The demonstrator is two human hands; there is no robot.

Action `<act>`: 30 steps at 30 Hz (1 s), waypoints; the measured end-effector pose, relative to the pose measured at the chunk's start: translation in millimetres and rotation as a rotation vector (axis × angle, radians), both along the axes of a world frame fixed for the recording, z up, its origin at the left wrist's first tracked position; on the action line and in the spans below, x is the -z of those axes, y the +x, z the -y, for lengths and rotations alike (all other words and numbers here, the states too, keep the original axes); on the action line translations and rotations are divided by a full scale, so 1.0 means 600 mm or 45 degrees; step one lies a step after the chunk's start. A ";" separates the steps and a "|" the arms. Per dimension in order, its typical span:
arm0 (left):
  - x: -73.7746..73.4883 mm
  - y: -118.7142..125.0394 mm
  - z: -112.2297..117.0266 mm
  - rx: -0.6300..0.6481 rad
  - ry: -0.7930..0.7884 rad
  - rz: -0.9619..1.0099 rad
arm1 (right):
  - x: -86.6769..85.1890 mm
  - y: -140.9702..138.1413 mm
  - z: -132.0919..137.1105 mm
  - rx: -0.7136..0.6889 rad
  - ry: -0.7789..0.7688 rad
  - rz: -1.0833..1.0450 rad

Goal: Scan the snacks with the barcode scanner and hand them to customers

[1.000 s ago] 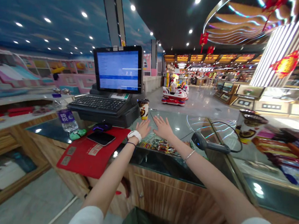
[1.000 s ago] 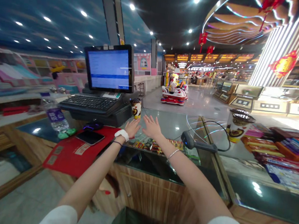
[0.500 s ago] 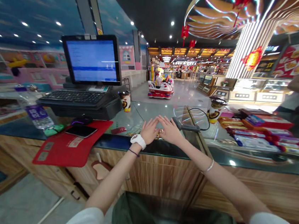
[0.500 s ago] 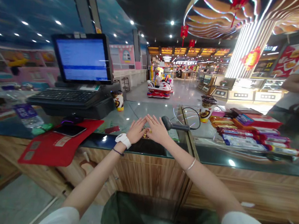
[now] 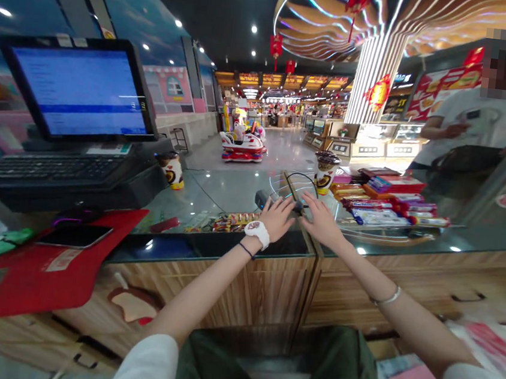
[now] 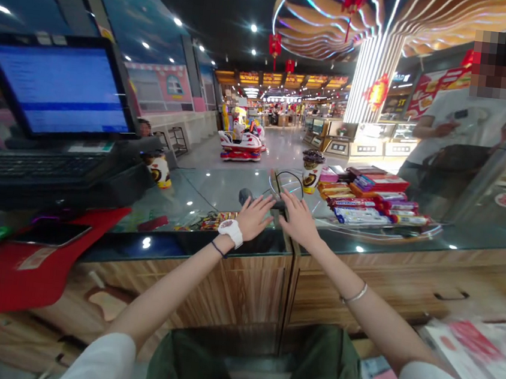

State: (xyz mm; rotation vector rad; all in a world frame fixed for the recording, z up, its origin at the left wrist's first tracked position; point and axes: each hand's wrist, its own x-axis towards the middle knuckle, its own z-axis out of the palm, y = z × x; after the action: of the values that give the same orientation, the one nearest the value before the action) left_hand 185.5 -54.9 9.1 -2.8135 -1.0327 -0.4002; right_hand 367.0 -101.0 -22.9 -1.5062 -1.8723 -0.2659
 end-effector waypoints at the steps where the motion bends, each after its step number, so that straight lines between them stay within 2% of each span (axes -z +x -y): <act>1: -0.001 0.016 -0.004 0.016 0.027 -0.003 | 0.000 0.017 -0.005 0.022 0.016 0.007; 9: 0.000 0.129 -0.059 0.057 0.178 -0.023 | -0.002 0.125 -0.073 0.219 0.063 0.055; 17: 0.001 0.216 -0.120 -0.017 0.221 0.018 | -0.016 0.187 -0.150 0.414 0.015 0.045; 23: 0.007 0.258 -0.154 -0.122 0.152 0.096 | -0.029 0.210 -0.193 0.500 -0.059 -0.066; 30: 0.028 0.280 -0.178 -0.141 0.079 0.168 | -0.026 0.219 -0.197 0.524 -0.275 0.054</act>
State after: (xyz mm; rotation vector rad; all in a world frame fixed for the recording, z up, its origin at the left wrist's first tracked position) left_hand 353.3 51.6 -7.9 -2.6907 -1.1736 -0.6011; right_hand 498.6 17.5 -7.1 -2.0469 -1.6484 -0.2919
